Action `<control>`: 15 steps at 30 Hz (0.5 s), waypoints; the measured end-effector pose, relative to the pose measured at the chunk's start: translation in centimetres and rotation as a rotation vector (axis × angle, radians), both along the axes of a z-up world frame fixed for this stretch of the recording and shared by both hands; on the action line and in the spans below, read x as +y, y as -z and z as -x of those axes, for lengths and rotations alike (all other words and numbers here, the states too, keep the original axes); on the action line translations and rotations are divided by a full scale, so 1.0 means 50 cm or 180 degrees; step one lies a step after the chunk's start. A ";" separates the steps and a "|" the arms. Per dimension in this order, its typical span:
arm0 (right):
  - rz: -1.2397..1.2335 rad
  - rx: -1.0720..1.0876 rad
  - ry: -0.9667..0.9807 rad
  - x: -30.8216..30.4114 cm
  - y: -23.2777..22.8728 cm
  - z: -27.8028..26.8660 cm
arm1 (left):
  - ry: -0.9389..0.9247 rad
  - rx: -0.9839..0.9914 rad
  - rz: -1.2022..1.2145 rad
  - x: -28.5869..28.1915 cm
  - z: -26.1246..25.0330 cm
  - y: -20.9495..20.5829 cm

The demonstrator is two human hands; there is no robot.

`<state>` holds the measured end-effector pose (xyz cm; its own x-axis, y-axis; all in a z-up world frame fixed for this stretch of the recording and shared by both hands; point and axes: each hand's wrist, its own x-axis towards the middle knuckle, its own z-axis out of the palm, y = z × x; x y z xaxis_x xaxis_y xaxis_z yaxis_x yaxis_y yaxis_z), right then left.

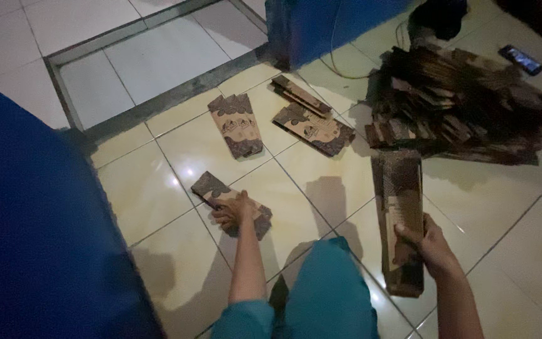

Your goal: The person sits on the floor and assembles small, rectangular paper packs by hand. They pick up individual sheets, fold them, and stack them into neat piles. A metal bowl containing a brush and a dark liquid is visible nearby, but the person does not use it during this segment.

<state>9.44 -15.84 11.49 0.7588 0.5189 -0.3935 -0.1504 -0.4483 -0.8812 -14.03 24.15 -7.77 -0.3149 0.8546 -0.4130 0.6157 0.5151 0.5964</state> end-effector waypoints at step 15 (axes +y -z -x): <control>-0.2040 0.2691 0.0033 0.167 0.132 0.121 | 0.1678 -0.4110 -0.0588 -0.168 0.010 -0.051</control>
